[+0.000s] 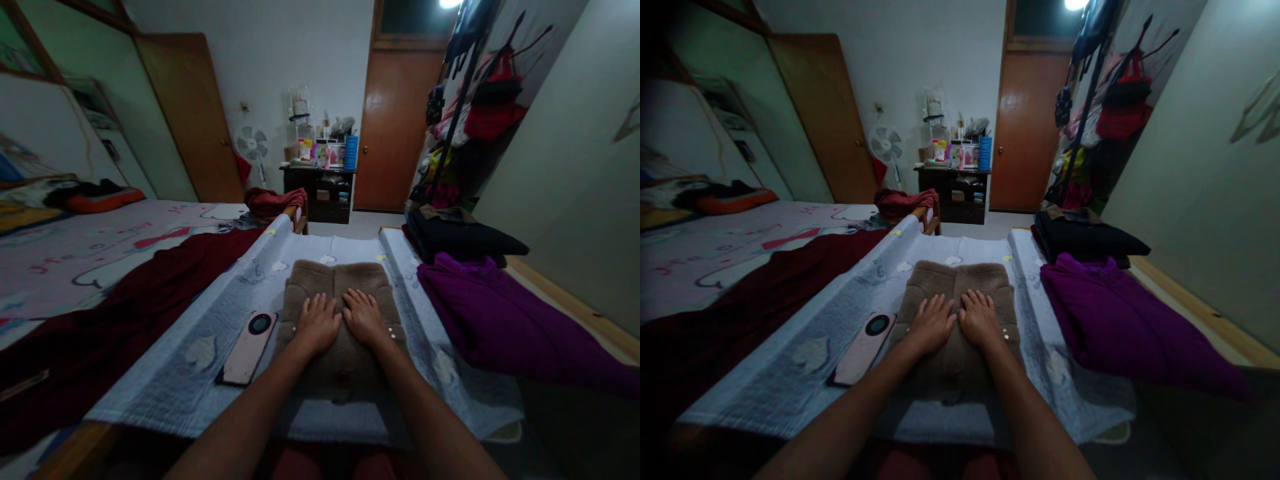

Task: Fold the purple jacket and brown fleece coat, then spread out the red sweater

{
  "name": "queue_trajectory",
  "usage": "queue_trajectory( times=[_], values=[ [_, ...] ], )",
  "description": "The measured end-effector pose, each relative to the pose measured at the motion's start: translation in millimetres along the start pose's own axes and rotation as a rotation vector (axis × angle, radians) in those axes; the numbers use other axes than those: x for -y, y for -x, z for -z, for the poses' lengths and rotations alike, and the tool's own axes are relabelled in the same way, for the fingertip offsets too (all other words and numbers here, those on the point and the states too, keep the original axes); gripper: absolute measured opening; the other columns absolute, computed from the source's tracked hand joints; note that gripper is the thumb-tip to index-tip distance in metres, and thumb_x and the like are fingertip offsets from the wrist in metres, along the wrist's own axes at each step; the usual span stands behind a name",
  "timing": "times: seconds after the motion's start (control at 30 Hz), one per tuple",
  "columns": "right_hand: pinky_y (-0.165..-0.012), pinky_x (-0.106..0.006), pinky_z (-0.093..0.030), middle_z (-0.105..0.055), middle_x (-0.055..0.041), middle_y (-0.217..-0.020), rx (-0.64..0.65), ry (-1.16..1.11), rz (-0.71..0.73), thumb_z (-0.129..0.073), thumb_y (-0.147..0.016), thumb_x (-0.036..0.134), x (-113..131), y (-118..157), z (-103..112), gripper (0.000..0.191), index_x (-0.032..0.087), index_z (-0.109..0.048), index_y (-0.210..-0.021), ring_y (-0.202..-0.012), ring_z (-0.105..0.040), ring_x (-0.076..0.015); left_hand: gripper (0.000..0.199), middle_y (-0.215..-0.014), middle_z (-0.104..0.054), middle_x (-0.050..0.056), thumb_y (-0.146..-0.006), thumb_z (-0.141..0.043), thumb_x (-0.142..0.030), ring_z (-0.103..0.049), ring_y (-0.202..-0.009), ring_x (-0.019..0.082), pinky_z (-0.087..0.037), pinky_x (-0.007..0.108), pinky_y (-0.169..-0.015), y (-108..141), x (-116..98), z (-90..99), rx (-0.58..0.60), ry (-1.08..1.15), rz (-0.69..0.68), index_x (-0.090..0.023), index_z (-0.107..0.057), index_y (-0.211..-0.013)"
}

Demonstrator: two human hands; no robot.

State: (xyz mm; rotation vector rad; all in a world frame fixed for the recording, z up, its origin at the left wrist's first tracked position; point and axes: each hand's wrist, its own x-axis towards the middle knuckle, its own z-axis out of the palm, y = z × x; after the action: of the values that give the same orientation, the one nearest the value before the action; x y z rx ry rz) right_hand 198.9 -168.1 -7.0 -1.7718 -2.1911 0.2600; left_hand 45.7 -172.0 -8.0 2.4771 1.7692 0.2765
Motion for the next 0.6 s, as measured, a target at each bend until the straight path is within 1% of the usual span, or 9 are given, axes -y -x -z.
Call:
queue_trajectory(
  times=[0.1, 0.2, 0.3, 0.37, 0.4, 0.43, 0.47, 0.53, 0.6],
  values=[
    [-0.116, -0.047, -0.02, -0.05, -0.0093, -0.145, -0.045, -0.115, 0.008, -0.046, -0.09, 0.026, -2.1, -2.5, 1.0, 0.042, 0.018, -0.058, -0.129, -0.137, -0.038, -0.0254, 0.054, -0.148, -0.044, 0.018, -0.094, -0.037, -0.04, -0.036, -0.139, 0.034, -0.023, 0.056, -0.113, -7.1, -4.0, 11.8, 0.072, 0.031, 0.004, -0.017, -0.042, -0.144],
    [-0.108, -0.038, -0.036, -0.063, -0.0097, -0.128, -0.15, -0.342, 0.0, -0.046, -0.085, 0.02, -11.2, -7.5, 8.2, 0.038, 0.017, -0.063, -0.12, -0.121, -0.055, -0.0208, 0.056, -0.15, -0.04, 0.018, -0.09, -0.043, -0.031, -0.035, -0.139, 0.036, -0.026, 0.057, -0.111, -15.0, -15.8, 23.5, 0.096, 0.061, -0.002, -0.018, -0.04, -0.145],
    [-0.101, -0.032, -0.044, -0.068, -0.0079, -0.117, -0.339, -0.492, -0.092, -0.041, -0.084, 0.018, -35.2, -13.3, 20.8, 0.04, 0.017, -0.064, -0.116, -0.11, -0.061, -0.0184, 0.054, -0.158, -0.029, 0.012, -0.09, -0.041, -0.027, -0.024, -0.145, 0.031, -0.022, 0.055, -0.115, -19.5, -31.5, 24.3, 0.069, 0.093, -0.089, -0.021, -0.041, -0.144],
    [-0.101, -0.031, -0.044, -0.068, -0.0084, -0.116, -0.441, -0.494, -0.2, -0.038, -0.083, 0.017, -59.2, -17.7, 28.7, 0.042, 0.016, -0.065, -0.115, -0.11, -0.061, -0.0192, 0.051, -0.158, -0.03, 0.008, -0.093, -0.039, -0.033, -0.021, -0.146, 0.028, -0.019, 0.056, -0.116, -20.2, -39.4, 18.1, 0.075, 0.124, -0.12, -0.023, -0.042, -0.143],
    [-0.101, -0.031, -0.043, -0.068, -0.0097, -0.116, -0.458, -0.475, -0.277, -0.038, -0.082, 0.016, -72.4, -20.4, 31.6, 0.043, 0.014, -0.065, -0.115, -0.111, -0.06, -0.0198, 0.051, -0.157, -0.031, 0.008, -0.094, -0.038, -0.039, -0.021, -0.146, 0.029, -0.019, 0.057, -0.116, -19.9, -41.9, 14.0, 0.081, 0.138, -0.114, -0.023, -0.042, -0.143],
    [-0.102, -0.031, -0.042, -0.067, -0.0103, -0.118, -0.441, -0.443, -0.366, -0.038, -0.081, 0.014, -85.4, -23.5, 33.3, 0.045, 0.014, -0.065, -0.117, -0.113, -0.059, -0.0202, 0.053, -0.156, -0.033, 0.008, -0.094, -0.037, -0.044, -0.022, -0.146, 0.03, -0.019, 0.058, -0.115, -19.4, -43.3, 9.9, 0.083, 0.149, -0.1, -0.024, -0.043, -0.143],
    [-0.102, -0.03, -0.042, -0.066, -0.0106, -0.121, -0.374, -0.417, -0.447, -0.04, -0.079, 0.012, -97.5, -27.1, 34.0, 0.046, 0.015, -0.064, -0.118, -0.116, -0.058, -0.0203, 0.055, -0.156, -0.034, 0.008, -0.094, -0.037, -0.048, -0.022, -0.146, 0.031, -0.019, 0.059, -0.115, -18.7, -43.9, 6.1, 0.079, 0.153, -0.087, -0.023, -0.042, -0.143],
    [-0.101, -0.032, -0.042, -0.066, -0.013, -0.122, -0.302, -0.409, -0.486, -0.044, -0.076, 0.009, -117.6, -35.5, 32.7, 0.047, 0.013, -0.065, -0.118, -0.116, -0.059, -0.022, 0.059, -0.156, -0.034, 0.008, -0.094, -0.037, -0.052, -0.022, -0.146, 0.032, -0.019, 0.058, -0.115, -17.3, -43.5, 0.7, 0.06, 0.152, -0.076, -0.023, -0.041, -0.144],
    [-0.096, -0.031, -0.045, -0.068, -0.0134, -0.117, -0.227, -0.421, -0.466, -0.05, -0.073, 0.007, -130.9, -44.9, 29.6, 0.042, 0.012, -0.068, -0.11, -0.111, -0.062, -0.0228, 0.059, -0.156, -0.034, 0.007, -0.094, -0.037, -0.052, -0.022, -0.145, 0.032, -0.019, 0.057, -0.115, -16.1, -42.4, -2.0, 0.044, 0.143, -0.072, -0.023, -0.041, -0.145]
  ],
)
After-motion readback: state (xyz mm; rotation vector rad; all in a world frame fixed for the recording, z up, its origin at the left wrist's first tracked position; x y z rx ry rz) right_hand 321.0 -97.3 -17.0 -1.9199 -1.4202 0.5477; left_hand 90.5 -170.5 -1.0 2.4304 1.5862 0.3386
